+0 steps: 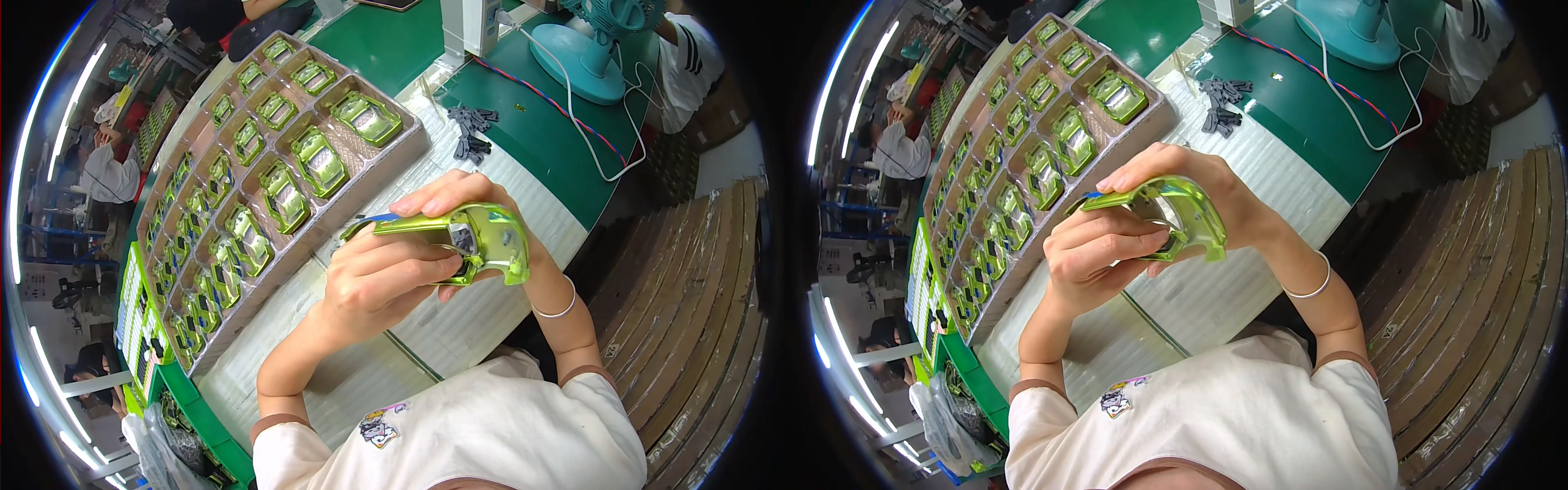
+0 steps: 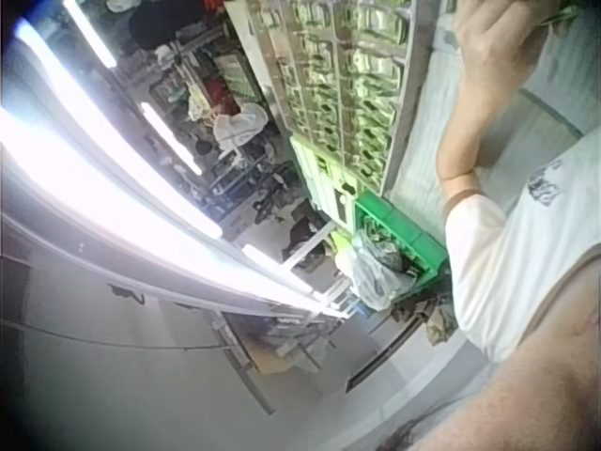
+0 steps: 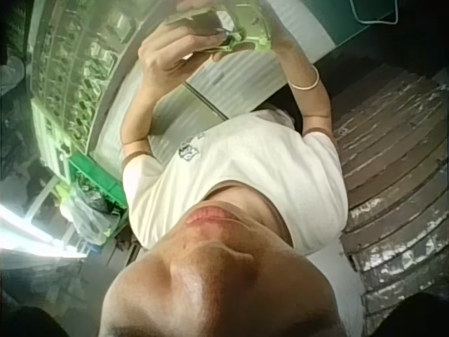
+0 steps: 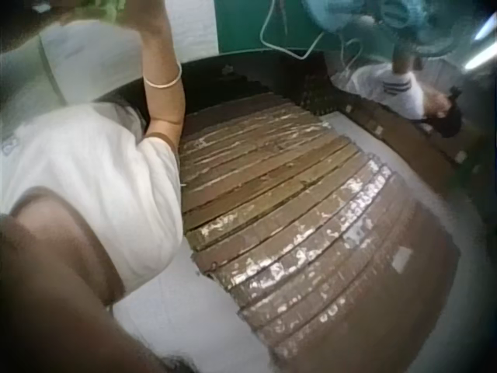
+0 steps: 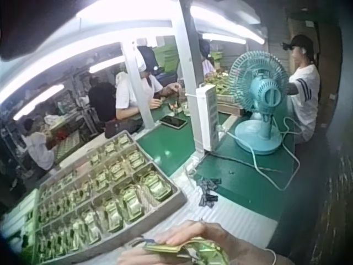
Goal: The person assembles small green toy cars by inserting black plastic components into the car bodies. They handle each car one at a time, insert the parts, and place the completed units into a tray on the table.
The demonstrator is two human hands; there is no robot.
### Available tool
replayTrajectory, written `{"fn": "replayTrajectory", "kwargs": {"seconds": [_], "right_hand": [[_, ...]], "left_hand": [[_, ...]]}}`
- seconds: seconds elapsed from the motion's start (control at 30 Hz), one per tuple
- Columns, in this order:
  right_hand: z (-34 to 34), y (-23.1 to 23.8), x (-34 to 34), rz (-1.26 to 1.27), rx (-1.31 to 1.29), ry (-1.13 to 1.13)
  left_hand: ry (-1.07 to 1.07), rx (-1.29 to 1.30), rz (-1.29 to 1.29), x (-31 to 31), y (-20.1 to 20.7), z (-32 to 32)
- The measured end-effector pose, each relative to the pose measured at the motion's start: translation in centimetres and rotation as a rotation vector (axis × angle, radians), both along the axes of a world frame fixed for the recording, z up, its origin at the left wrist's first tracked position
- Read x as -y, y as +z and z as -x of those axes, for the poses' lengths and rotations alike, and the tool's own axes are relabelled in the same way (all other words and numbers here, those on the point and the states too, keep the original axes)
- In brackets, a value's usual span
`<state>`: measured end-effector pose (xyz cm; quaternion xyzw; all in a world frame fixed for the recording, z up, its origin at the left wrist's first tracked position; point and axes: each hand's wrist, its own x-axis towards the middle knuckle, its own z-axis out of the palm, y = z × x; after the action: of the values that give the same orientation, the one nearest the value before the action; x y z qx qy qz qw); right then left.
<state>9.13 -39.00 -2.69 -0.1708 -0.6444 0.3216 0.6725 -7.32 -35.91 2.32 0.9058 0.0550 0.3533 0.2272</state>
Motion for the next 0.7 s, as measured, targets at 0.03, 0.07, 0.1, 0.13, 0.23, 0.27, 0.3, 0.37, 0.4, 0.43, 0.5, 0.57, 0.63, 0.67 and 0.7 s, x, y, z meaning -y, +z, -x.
{"fn": "replayTrajectory", "kwargs": {"seconds": [0.03,0.07,0.1,0.13,0.23,0.27,0.3,0.37,0.4,0.43,0.5,0.57,0.63,0.67,0.7], "right_hand": [[0.0,0.0,-0.1,-0.006,-0.003,-0.009],[-0.1,-0.1,0.1,-0.013,-0.005,-0.014],[0.1,-0.1,0.0,-0.025,-0.006,-0.004],[-0.1,0.5,-0.2,-0.048,0.08,-0.056],[0.4,-1.0,0.1,-0.03,0.077,-0.112],[0.8,-0.9,0.1,-0.006,0.027,-0.072],[0.3,-1.8,0.3,0.022,0.138,-0.126],[0.0,-2.2,0.7,0.109,0.109,-0.246],[-0.9,-2.0,0.7,0.07,0.255,-0.318],[-1.2,-2.8,0.9,0.133,0.21,-0.304],[-0.1,-2.1,1.1,0.175,0.166,-0.322],[0.5,-2.3,1.0,0.158,0.155,-0.339],[-0.2,-2.5,0.9,0.196,0.252,-0.395],[-1.0,-3.3,0.5,0.181,0.281,-0.398],[-1.2,-3.4,0.6,0.225,0.249,-0.349]], "left_hand": [[0.001,-0.003,-0.014,0.0,0.1,0.0],[0.006,-0.004,-0.028,0.1,0.2,0.0],[0.005,-0.005,-0.039,0.1,0.2,0.1],[0.0,-0.003,-0.035,-0.1,0.5,0.4],[-0.046,0.098,-0.016,-0.4,-0.5,0.9],[-0.051,0.089,0.018,-0.3,-1.1,1.1],[-0.047,0.118,0.023,-0.4,-1.4,1.0],[-0.079,0.172,0.015,-1.0,-1.5,0.2],[-0.105,0.185,0.007,-1.2,-1.6,-0.2],[-0.098,0.181,-0.009,-0.9,-1.3,-0.1],[-0.097,0.181,0.012,-0.6,-1.9,0.2],[-0.067,0.163,0.046,0.3,-1.0,1.2],[-0.07,0.178,0.081,0.6,-1.1,1.1],[-0.085,0.187,0.084,0.4,-1.3,0.8],[-0.107,0.199,0.097,0.2,-1.6,0.5]]}}
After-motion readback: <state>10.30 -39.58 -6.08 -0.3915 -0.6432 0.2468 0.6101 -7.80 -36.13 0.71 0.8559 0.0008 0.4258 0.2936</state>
